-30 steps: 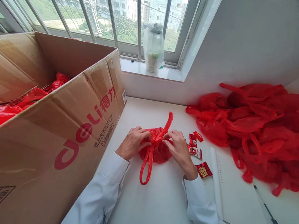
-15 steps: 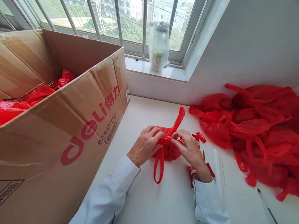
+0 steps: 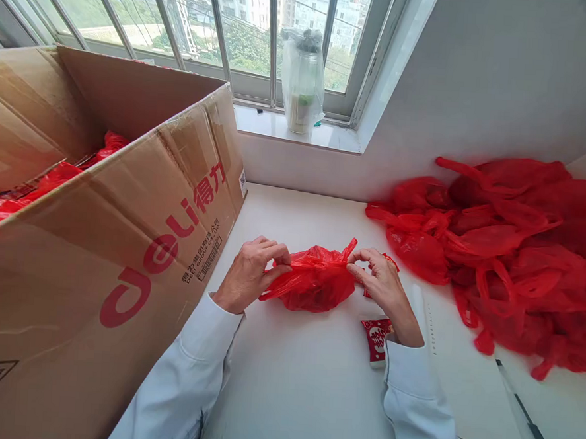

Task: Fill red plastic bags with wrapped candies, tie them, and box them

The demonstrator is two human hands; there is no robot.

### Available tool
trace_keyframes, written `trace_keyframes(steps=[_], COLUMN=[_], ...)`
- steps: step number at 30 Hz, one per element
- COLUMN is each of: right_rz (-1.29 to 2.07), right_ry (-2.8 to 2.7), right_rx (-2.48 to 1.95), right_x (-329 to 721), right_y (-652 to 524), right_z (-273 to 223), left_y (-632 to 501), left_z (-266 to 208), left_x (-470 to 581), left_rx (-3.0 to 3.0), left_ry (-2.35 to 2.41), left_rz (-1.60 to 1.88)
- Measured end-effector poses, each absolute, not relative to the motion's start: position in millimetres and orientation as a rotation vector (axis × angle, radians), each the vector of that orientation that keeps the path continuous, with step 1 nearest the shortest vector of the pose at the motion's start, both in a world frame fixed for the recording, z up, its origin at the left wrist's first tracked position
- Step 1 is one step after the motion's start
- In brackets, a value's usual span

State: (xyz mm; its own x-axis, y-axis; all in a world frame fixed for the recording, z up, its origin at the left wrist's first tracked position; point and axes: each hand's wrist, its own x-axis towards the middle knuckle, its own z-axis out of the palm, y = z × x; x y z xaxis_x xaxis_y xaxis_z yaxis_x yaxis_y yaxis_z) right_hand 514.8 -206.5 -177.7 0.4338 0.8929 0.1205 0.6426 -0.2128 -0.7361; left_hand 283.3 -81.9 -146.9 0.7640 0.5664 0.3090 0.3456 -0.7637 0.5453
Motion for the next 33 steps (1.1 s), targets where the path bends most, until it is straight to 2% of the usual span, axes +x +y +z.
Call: trace_keyframes(steps=[4,10,13,18,24,27,30,33], right_rz=[0.469,0.231,0.312,0.313,0.332,0.456,0.582,0.464], right_ry=[-1.259,-1.508,-1.676,-1.622,-1.346,-1.217,-1.298,-1.468], right_rx=[-1.972,-1.846,-1.851,-1.917,-1.935,-2.042,-2.005,-1.874], right_x=[527,492,469,460,495,515,517,501], right_y=[-213,-207,-201,-197,-211,-226,-233,-227], right_z=[-179,-158,-158,-163,-148,-140,-134,-134], left_y=[-79,-92,-101,-98,-82,-79,-84,-94], left_z=[-142,-142,-152,-161,-139,-127,-121,-121], left_x=[274,283,297,302,276,264,262,273], left_rx=[2.457,2.554,2.716,2.738,2.576,2.392,2.307,2.446], left_ry=[0.729,0.644,0.585,0.614,0.708,0.802,0.810,0.666], left_rz=[0.641,0.600,0.587,0.555,0.678,0.712,0.647,0.609])
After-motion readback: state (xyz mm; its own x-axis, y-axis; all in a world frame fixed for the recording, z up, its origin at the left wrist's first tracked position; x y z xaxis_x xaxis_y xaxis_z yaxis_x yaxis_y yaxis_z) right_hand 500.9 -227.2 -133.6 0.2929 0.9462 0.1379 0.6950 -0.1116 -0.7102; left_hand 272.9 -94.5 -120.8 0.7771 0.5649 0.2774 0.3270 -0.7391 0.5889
